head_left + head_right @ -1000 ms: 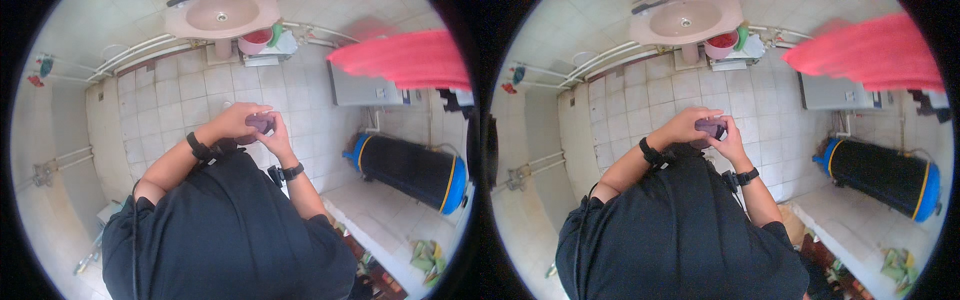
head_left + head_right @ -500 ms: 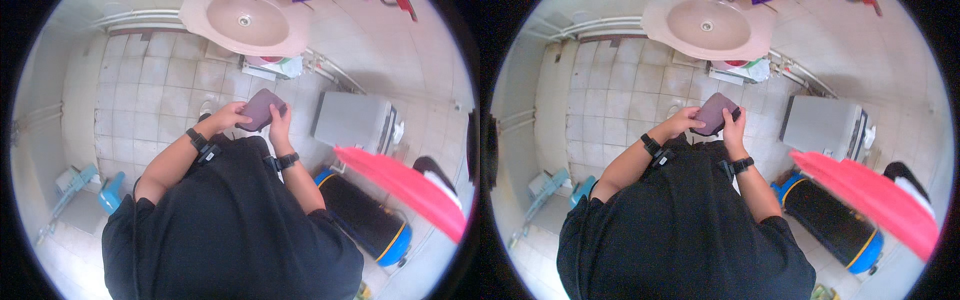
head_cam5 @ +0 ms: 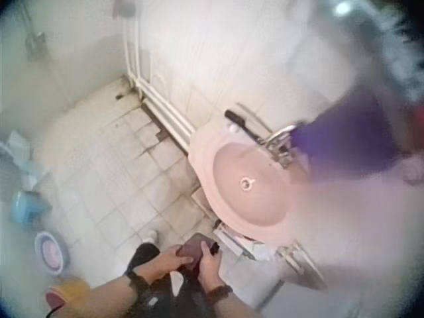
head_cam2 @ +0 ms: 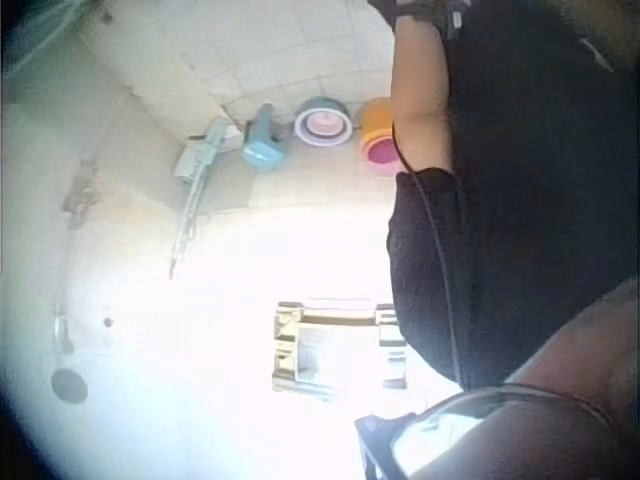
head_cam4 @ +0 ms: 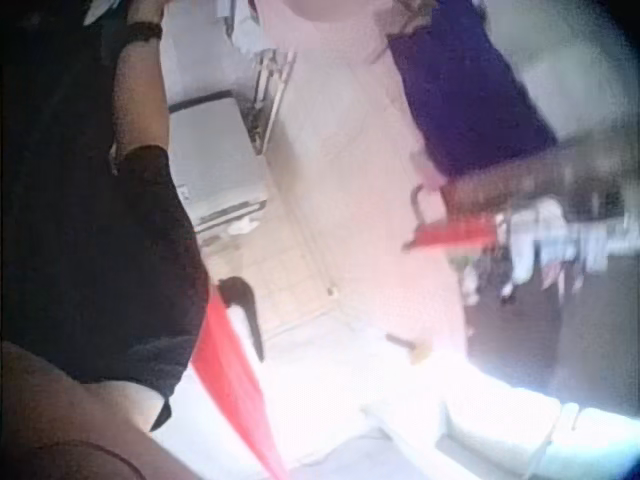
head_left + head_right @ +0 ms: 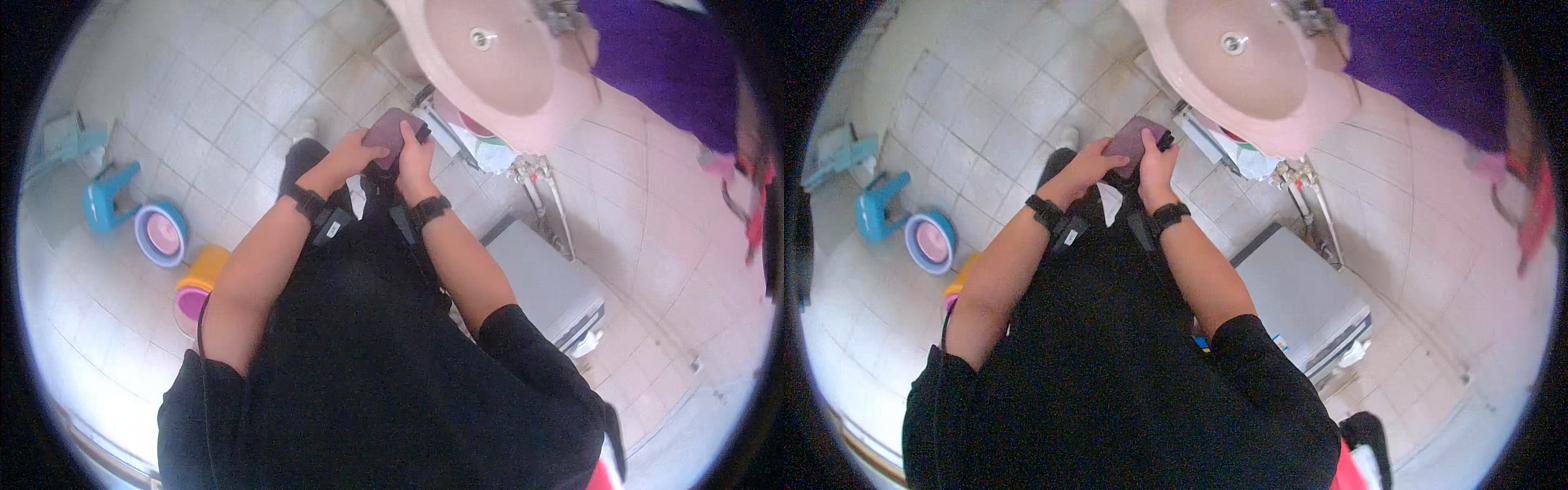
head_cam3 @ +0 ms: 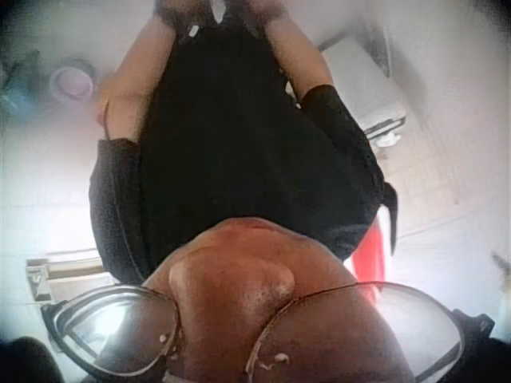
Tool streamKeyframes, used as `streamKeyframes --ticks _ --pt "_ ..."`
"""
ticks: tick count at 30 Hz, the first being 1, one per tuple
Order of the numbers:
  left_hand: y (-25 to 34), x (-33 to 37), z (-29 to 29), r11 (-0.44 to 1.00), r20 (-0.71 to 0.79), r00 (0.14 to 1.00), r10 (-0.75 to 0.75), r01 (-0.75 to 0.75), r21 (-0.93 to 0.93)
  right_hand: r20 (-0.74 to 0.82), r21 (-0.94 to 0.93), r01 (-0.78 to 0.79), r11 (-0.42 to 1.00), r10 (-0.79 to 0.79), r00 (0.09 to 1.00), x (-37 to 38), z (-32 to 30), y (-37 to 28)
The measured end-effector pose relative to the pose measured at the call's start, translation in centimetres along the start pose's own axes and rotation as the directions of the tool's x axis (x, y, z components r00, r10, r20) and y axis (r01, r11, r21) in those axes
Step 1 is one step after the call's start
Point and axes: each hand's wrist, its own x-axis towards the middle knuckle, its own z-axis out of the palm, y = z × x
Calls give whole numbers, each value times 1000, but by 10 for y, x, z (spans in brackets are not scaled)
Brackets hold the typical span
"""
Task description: The person wipes the wall and floor behind the toilet and under the sink with a cloth, and then rinses the cloth in the sink.
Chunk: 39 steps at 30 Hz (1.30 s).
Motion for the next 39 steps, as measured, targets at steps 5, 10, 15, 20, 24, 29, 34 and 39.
streamKeyframes --ticks 5,10,15,20,24,29,34,39 --pt "-58 90 9 982 -106 983 -149 135 -130 -26 -329 -111 938 108 994 110 -43 82" --pt "-181 247 20 984 -334 933 -133 86 -153 -194 -662 -111 741 -26 981 237 -61 159" --pt "-224 363 12 987 -474 866 159 -130 93 -83 -797 68 600 -220 972 377 -70 226" --pt "-258 471 -19 896 -545 711 444 -344 280 139 -873 269 406 -321 937 442 -15 247" --pt "-233 543 -41 878 -334 904 268 -372 -302 402 -895 446 -4 -443 801 491 16 231" --pt "-206 630 -35 509 -268 951 154 -308 -803 621 -748 398 -531 -349 702 563 48 214" --pt "-253 684 -21 632 -364 931 24 -296 -717 723 -616 430 -660 -255 643 613 7 268" --pt "-247 644 -6 698 -385 912 -142 -183 -692 649 -676 440 -591 -195 735 583 -10 260"
